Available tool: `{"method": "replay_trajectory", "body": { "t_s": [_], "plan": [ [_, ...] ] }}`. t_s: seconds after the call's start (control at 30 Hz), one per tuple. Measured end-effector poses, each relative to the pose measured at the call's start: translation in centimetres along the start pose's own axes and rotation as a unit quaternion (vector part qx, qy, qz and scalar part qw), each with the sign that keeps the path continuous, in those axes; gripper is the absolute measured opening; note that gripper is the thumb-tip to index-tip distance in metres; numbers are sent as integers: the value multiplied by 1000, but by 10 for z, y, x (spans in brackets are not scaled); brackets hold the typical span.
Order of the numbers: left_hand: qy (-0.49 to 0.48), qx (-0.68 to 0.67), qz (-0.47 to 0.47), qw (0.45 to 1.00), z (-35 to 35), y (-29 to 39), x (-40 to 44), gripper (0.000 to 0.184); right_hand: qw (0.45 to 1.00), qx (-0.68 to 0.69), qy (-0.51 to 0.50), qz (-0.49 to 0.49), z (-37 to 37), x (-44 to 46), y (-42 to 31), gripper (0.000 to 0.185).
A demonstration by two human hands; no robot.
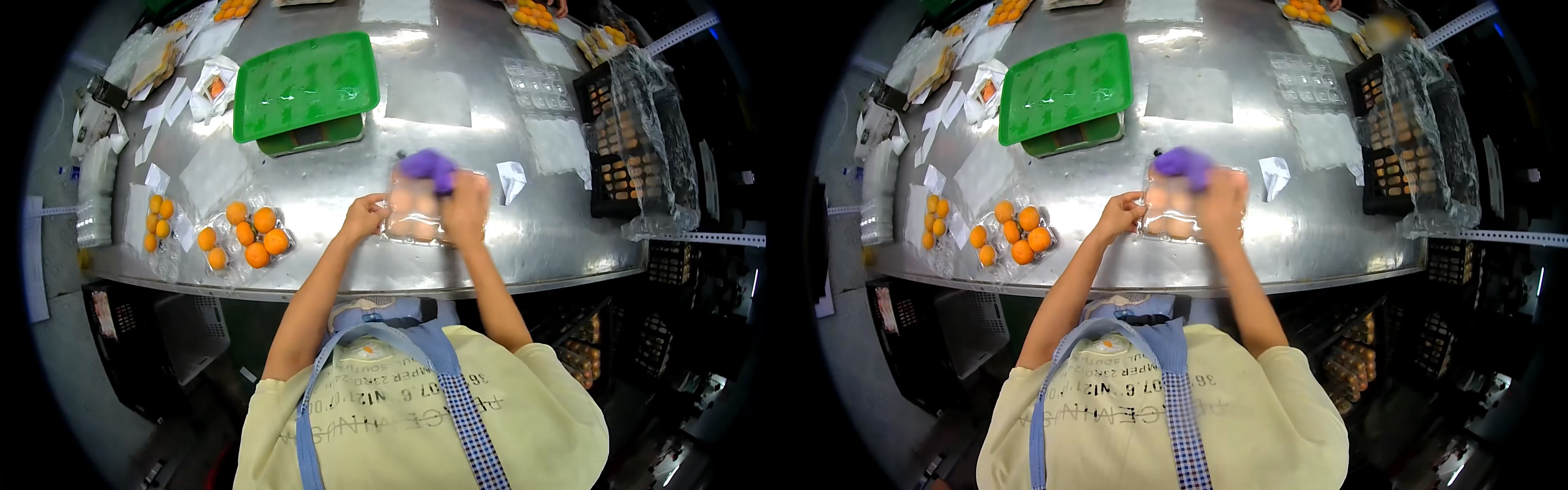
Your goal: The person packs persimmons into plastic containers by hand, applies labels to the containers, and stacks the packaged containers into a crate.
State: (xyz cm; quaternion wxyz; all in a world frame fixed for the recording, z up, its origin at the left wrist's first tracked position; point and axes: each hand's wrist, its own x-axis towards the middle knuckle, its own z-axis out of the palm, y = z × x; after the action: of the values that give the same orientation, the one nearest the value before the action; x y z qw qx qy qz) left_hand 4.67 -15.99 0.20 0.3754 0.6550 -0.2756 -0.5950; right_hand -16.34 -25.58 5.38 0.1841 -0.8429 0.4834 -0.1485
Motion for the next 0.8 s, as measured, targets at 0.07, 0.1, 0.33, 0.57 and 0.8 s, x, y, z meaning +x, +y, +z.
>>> {"method": "replay_trajectory", "body": {
  "t_s": [0.07, 0.1, 0.33, 0.57, 0.8],
  "plan": [
    [8, 9, 4, 1000, 0, -3, 0, 41, 974, -151, 170, -9, 14, -1, 42, 48],
    [14, 18, 2, 1000, 0, -2, 1, 40, 974, -161, 160, 12, 17, 4, 42, 48],
    [57, 25, 64, 996, 7, -31, 21, 27, 985, -14, 98, -142, 75, 5, -55, 55],
    [96, 46, 87, 991, 11, -24, 3, 29, 990, -48, 0, -135, 38, -55, -34, 57],
    [63, 31, 59, 996, 16, -31, -8, 38, 986, -81, 140, 29, 11, -56, 73, 45]
  ]
}}
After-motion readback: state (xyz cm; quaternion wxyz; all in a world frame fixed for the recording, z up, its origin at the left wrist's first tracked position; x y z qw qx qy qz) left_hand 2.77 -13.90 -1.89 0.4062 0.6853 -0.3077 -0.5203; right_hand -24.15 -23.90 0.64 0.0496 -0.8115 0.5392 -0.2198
